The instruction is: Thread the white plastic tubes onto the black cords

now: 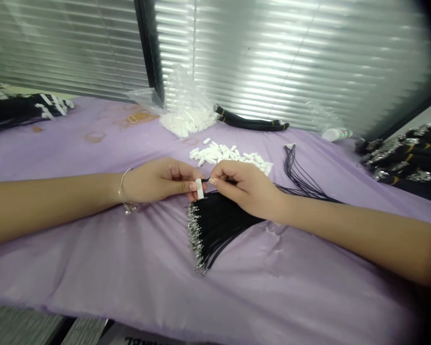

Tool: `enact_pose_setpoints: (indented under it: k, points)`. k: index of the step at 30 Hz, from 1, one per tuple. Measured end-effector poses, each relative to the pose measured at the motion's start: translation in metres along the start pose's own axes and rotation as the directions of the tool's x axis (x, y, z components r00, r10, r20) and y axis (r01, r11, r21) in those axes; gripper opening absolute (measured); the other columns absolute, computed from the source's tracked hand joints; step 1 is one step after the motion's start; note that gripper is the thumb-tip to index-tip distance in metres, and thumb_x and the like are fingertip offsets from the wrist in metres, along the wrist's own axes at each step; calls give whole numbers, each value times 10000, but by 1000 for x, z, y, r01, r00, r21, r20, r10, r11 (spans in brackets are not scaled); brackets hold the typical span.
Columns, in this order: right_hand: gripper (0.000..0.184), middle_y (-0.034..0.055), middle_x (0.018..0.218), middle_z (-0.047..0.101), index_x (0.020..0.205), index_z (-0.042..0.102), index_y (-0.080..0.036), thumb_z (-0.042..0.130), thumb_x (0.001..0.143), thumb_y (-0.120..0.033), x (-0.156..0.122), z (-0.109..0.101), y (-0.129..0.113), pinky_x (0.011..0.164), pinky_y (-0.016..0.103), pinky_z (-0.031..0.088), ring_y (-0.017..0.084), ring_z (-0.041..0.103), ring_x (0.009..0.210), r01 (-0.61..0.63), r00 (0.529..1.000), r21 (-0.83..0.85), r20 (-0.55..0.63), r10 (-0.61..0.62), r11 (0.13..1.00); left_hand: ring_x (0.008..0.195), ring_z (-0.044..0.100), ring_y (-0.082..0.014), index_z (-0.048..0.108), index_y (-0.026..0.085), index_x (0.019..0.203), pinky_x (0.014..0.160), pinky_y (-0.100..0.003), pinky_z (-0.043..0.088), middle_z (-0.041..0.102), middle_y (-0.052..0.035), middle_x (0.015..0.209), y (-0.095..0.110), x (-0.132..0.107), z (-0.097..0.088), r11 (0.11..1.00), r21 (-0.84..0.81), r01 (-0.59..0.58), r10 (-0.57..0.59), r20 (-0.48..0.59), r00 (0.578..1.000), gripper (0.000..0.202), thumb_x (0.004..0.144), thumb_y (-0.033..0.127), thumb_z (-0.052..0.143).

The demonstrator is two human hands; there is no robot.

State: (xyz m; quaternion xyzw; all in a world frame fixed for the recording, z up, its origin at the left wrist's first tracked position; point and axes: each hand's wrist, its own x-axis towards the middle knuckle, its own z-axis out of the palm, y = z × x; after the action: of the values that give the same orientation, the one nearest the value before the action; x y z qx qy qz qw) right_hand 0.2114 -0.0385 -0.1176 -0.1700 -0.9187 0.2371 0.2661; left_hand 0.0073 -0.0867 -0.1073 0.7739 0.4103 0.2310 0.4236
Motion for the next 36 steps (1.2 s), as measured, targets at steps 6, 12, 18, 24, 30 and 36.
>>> enact_pose_setpoints:
  k: [6, 12, 18, 24, 30, 36]
  points:
    - [152, 12, 738, 529, 812, 511, -147, 377, 859, -204, 2, -1, -1, 610, 225, 351, 102, 465, 668, -25, 999, -189, 18, 28, 982, 691, 586, -89, 621, 147, 844, 680, -179, 473, 628, -4, 741, 0, 1, 4, 978, -194, 74, -86, -53, 995, 141, 825, 237, 514]
    - [202, 129, 939, 517, 853, 572, -112, 403, 838, -222, -1, -18, -28, 710, 341, 359, 204, 469, 827, 126, 990, -693, 38, -138, 710, 675, 567, -80, 595, 111, 758, 682, -190, 478, 601, -24, 741, -4, 2, 8, 881, -471, 45, -135, -157, 978, 127, 824, 185, 516]
    - [158, 48, 764, 556, 775, 592, -140, 447, 829, -170, -2, -14, -29, 678, 285, 388, 141, 499, 718, 248, 936, -474, 344, -82, 845, 653, 563, -71, 598, 113, 779, 665, -173, 471, 602, -20, 740, -7, 2, 7, 866, -496, 55, -153, -158, 976, 102, 816, 183, 534]
    - [147, 42, 764, 553, 759, 569, -140, 438, 825, -146, -1, -9, -21, 665, 285, 391, 142, 496, 709, 268, 936, -457, 332, -117, 848, 666, 561, -73, 607, 106, 823, 671, -173, 469, 602, -30, 757, -7, 2, 7, 860, -505, 70, -159, -135, 978, 108, 820, 181, 529]
    - [100, 56, 763, 519, 833, 454, -138, 357, 824, -112, -6, -9, -24, 588, 274, 362, 137, 453, 639, 103, 979, -488, 202, -2, 867, 647, 554, -67, 607, 101, 807, 656, -169, 474, 597, -31, 752, -6, 3, 7, 860, -506, 70, -165, -144, 976, 110, 817, 182, 533]
    - [67, 6, 628, 500, 864, 372, -165, 316, 857, -202, -3, -17, -22, 497, 239, 284, 108, 415, 514, -107, 985, -384, 83, 150, 917, 647, 559, -66, 598, 110, 773, 652, -160, 467, 599, -22, 731, -4, 2, 7, 875, -480, 69, -151, -135, 979, 118, 823, 187, 525]
